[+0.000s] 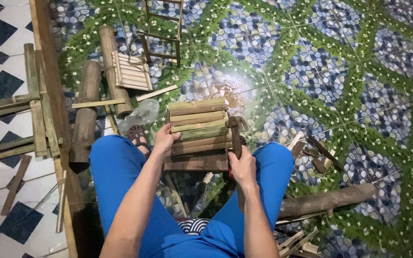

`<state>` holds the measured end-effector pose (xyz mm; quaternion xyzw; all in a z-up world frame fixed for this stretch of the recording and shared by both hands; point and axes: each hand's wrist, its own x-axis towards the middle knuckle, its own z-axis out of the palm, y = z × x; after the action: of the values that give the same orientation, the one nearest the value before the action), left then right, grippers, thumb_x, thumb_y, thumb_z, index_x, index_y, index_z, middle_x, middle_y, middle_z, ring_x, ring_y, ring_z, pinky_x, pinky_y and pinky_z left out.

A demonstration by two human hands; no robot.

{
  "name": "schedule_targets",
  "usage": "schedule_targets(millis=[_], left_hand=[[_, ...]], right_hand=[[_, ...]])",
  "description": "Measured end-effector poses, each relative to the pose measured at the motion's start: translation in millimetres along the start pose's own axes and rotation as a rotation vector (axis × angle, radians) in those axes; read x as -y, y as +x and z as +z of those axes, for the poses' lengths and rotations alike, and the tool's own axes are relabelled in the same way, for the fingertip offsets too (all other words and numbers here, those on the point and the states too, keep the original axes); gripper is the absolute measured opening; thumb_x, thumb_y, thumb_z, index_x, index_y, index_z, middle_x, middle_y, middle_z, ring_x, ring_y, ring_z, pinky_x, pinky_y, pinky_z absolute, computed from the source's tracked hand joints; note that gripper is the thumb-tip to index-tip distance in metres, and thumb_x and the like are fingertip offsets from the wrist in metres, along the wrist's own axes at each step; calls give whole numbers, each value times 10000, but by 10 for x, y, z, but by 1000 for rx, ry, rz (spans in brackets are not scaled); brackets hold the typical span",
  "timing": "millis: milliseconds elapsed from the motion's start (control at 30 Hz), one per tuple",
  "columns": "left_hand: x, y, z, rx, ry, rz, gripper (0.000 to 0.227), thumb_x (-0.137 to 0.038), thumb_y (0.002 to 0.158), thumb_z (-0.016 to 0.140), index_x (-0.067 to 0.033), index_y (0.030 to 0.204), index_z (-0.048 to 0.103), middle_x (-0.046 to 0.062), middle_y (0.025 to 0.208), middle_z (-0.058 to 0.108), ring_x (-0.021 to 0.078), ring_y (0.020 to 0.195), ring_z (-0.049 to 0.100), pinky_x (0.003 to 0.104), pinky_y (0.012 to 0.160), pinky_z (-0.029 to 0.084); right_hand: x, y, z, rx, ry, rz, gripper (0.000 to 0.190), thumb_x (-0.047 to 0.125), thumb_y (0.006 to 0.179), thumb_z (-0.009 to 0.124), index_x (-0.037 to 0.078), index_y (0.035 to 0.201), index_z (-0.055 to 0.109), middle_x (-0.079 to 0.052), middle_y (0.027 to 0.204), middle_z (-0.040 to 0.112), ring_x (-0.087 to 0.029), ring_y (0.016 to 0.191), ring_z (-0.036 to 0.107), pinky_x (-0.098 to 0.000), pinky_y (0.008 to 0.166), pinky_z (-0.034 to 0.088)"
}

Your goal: The person sits cross-legged on the floor and uses a hammer to drive nails into a small wooden slatted frame. They hold the frame steady with one hand while repeatedly striking the nails with the hammer.

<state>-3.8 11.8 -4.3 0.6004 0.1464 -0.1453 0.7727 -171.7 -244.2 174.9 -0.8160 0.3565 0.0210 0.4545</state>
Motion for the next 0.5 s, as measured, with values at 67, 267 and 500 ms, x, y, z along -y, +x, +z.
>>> schedule_targets(millis=[67, 267, 500], left_hand=[[80, 103, -75, 2, -5, 5, 920, 122, 785, 802, 110, 1563, 311, 368, 1499, 450, 464, 1414, 448, 482, 1140, 438], [-321, -209, 37, -49, 185, 26, 851, 13, 802, 848, 92, 1524, 406, 343, 1424, 530, 468, 1340, 516, 498, 1072, 494], [-86, -27, -224, -141, 775, -140, 585, -546, 782, 876, -252, 1267, 727, -15, 1122, 778, 188, 1102, 727, 380, 953, 576]], right_hand=[[47, -38, 9, 29, -23, 13, 124, 176, 898, 704, 69, 959, 690, -176, 681, 724, -277, 543, 724, -378, 473, 573], [99, -6, -9, 62, -50, 37, 121, 197, 894, 710, 81, 916, 686, -150, 659, 721, -261, 533, 725, -375, 518, 575], [117, -31, -26, 69, -68, 55, 117, 205, 891, 712, 95, 907, 676, -122, 656, 723, -246, 533, 726, -361, 539, 572]])
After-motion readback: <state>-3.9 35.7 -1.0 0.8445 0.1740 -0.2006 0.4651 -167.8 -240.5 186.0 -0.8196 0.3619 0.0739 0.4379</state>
